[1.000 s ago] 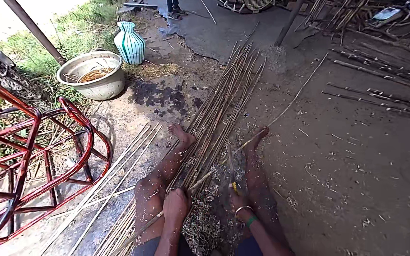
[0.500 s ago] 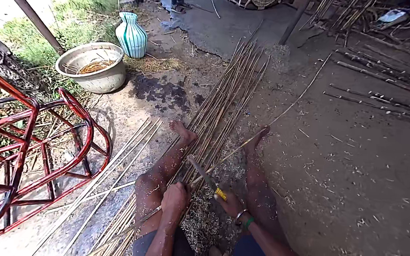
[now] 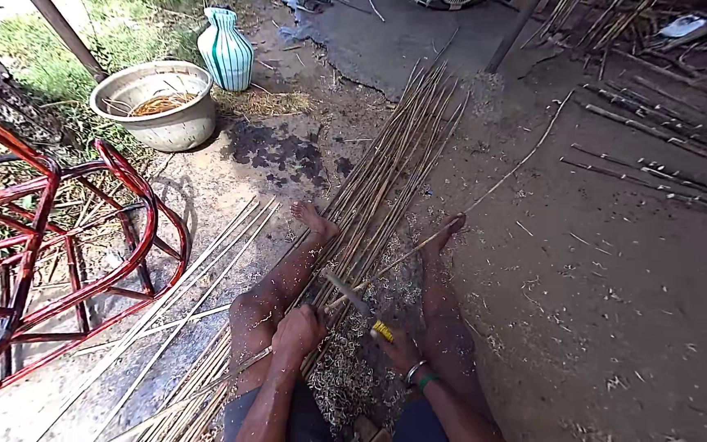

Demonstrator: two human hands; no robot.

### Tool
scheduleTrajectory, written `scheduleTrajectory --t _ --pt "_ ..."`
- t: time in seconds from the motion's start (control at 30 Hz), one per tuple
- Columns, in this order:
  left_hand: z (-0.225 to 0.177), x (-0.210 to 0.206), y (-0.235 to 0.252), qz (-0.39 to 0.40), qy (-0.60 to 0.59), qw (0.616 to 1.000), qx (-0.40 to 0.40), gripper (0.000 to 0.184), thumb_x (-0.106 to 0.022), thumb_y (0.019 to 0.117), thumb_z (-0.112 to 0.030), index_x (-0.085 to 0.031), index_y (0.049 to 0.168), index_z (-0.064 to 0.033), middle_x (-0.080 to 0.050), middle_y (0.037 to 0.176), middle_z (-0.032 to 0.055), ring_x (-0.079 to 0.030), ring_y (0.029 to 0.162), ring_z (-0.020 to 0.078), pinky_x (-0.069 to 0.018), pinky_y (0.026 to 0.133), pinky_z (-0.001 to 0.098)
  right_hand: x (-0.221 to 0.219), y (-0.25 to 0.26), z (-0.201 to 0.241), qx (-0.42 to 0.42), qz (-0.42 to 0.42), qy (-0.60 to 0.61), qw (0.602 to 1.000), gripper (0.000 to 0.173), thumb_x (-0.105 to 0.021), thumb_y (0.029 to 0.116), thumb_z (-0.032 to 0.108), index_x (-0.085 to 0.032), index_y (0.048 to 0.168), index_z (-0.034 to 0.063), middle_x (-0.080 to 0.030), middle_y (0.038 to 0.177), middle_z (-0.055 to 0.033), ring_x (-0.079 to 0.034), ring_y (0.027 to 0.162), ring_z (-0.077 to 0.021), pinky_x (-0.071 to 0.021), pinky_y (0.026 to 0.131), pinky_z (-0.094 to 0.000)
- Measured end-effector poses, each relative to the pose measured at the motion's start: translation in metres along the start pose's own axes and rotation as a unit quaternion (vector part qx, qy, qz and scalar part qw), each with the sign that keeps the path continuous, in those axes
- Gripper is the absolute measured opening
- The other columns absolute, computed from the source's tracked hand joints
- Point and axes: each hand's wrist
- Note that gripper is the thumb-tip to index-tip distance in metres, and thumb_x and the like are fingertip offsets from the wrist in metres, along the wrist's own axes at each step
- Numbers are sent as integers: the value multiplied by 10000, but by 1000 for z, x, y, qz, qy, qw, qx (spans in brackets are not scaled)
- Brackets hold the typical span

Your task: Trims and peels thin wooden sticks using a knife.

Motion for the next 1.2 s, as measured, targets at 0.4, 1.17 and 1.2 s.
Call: scheduleTrajectory --t 0.4,1.17,1.2 --pt "8 -2 12 23 -14 999 -31 595 -399 1054 -593 -664 1250 -98 -695 1186 184 -665 1144 364 -509 956 622 -1 -6 4 33 24 -30 999 516 -484 1061 431 -686 1139 -36 -694 966 -201 -680 897 -319 -536 876 -530" --pt "5 8 25 45 0 998 -45 653 -296 1084 -577 -675 1168 -52 -690 1136 215 -666 1118 390 -505 933 638 1 2 5 -36 -58 55 996 533 -494 1073 446 -662 1073 -60 -622 809 -169 -615 702 -270 -537 715 -466" --pt "6 7 26 48 -4 998 -48 660 -292 1084 -578 -673 1163 -45 -686 1137 220 -664 1117 393 -503 932 640 4 -3 9 3 -8 7 1000 524 -505 1062 435 -679 1116 -57 -672 889 -196 -661 809 -304 -542 817 -506"
Point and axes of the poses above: each hand's wrist, its own y-axis towards the middle knuckle, its own x-axis out of the back of the hand, z = x × y
